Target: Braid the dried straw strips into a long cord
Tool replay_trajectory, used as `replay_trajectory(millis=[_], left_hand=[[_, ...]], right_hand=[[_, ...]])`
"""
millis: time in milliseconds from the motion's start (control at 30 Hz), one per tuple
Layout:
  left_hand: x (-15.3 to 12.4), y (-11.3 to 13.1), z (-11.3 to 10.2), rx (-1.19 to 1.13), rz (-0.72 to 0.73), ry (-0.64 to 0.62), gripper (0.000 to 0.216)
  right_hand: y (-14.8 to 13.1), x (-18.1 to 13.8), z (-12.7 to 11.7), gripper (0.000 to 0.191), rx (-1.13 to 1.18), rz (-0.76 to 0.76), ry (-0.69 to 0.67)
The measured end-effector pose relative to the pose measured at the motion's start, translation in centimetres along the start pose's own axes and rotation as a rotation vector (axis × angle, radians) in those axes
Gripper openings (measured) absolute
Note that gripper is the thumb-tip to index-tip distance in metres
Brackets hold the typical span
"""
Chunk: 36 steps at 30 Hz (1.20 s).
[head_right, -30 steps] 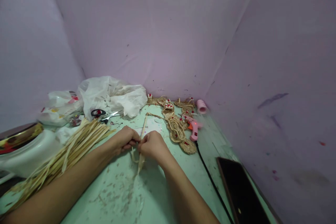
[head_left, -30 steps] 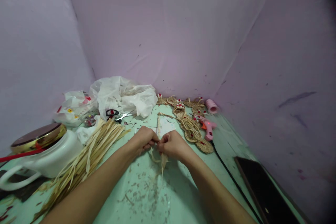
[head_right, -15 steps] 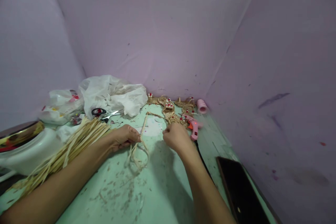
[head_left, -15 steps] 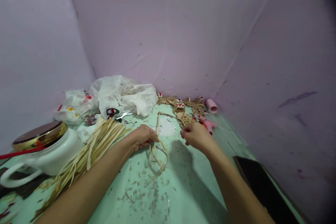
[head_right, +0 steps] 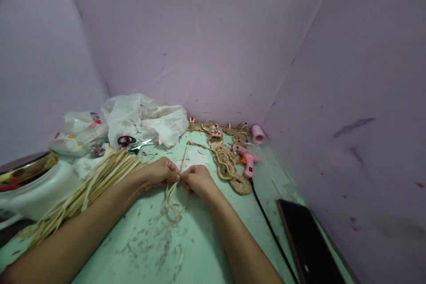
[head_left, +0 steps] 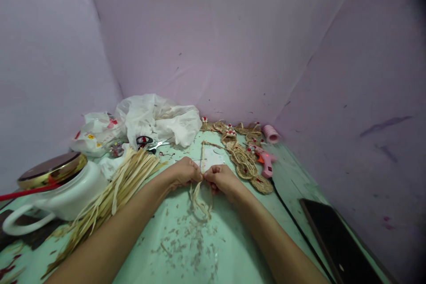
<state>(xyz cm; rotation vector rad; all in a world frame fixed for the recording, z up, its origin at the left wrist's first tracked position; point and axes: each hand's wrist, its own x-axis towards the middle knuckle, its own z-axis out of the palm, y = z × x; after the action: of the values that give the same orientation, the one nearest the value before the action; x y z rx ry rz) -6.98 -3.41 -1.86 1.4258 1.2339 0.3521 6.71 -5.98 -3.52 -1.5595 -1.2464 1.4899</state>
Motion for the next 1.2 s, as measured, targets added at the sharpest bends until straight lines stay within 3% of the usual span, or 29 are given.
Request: replay_trajectory(millis=[100, 267, 333, 500, 600, 733, 967, 1200], left_hand=[[-0.4, 0.2, -0.5, 0.175, -0.012, 0.007, 0.008], [-1.7, 0.9, -2.9, 0.343, -0.028, -0.115, 0.017], [-2.5, 1.5, -4.5, 0.418, -0.002, -0.028, 0.021], [-4.4, 2.0, -8.8, 0.71, -0.022, 0.389, 0.021], [-4.5, 1.2, -10.3, 0.857, -0.12, 0.478, 0.021], [-3.6, 0.1, -10.1, 0.885, -0.169, 0.417, 0.02], [-2.6, -0.1, -7.4, 1.058, -0.222, 0.44, 0.019], [-2.4, -0.6, -7.8, 1.079, -0.181, 0.404, 0.021]], right_hand=[[0.7, 0.3, 0.2, 0.013, 0.031, -0.032, 0.004], [1.1, 0.1, 0.3, 0.017, 0.078, -0.04, 0.0], [1.1, 0.0, 0.3, 0.018, 0.065, -0.042, 0.001], [1.2, 0.0, 0.4, 0.016, 0.06, -0.047, -0.003], [1.1, -0.1, 0.5, 0.018, 0.058, -0.047, -0.005], [1.0, -0.2, 0.5, 0.019, 0.076, -0.046, -0.014], [1.2, 0.0, 0.3, 0.019, 0.062, -0.055, -0.027], [1.1, -0.1, 0.4, 0.02, 0.069, -0.057, -0.027]])
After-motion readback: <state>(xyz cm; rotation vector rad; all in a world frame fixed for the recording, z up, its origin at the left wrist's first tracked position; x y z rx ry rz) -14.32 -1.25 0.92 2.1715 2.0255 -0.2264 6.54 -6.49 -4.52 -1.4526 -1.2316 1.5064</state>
